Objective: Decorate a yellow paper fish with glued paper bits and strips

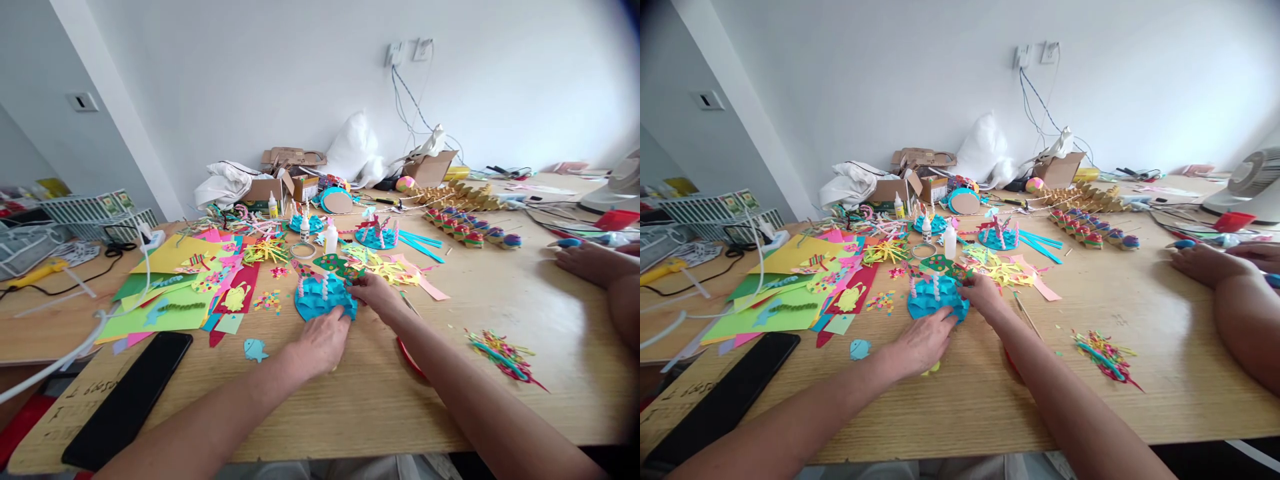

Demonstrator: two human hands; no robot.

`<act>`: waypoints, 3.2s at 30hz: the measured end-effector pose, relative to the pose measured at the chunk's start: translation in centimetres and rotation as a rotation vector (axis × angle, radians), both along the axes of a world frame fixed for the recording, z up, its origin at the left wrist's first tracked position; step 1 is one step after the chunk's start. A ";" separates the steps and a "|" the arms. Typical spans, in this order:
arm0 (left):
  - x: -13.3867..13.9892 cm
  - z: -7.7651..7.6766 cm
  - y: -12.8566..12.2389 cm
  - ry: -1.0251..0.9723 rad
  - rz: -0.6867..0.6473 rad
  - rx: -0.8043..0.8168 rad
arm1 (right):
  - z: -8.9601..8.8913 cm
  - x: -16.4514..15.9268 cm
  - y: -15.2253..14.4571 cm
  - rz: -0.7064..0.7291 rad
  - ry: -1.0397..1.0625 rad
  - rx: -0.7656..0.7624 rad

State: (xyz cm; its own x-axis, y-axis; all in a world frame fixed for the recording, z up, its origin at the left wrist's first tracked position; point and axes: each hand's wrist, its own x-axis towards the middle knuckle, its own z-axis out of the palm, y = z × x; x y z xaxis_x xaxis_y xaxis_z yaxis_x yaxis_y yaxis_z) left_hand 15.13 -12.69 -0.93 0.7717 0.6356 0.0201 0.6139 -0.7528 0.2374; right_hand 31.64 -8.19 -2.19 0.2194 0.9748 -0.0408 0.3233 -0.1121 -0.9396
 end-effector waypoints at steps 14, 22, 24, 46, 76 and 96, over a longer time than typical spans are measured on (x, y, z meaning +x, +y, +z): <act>-0.6 0.5 0.7 -0.174 0.023 0.006 | -0.4 -0.1 -0.6 -0.040 -0.019 0.022; -2.1 0.0 1.8 -0.237 0.098 0.007 | -0.5 0.1 -0.8 -0.007 0.025 0.029; -2.1 -0.1 1.8 -0.224 0.081 0.031 | -0.6 0.1 -0.8 -0.001 0.023 0.027; 0.6 0.8 0.5 -0.033 0.045 0.083 | -0.3 0.4 -1.1 0.015 -0.269 0.036; 5.1 7.1 6.7 0.080 -0.098 0.611 | 2.7 0.7 -2.8 0.002 -0.657 -0.017; 4.4 6.6 7.3 0.068 -0.083 0.595 | 1.3 6.7 -14.7 -0.039 -1.075 -0.322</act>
State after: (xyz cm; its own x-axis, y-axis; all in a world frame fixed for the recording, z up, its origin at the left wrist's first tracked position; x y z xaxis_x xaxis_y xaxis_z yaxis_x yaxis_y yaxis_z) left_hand 19.55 -5.38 5.65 0.8304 0.4678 0.3027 0.5463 -0.7905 -0.2769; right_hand 38.32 -22.90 -0.90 0.3223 0.9447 -0.0609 0.9397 -0.3271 -0.0999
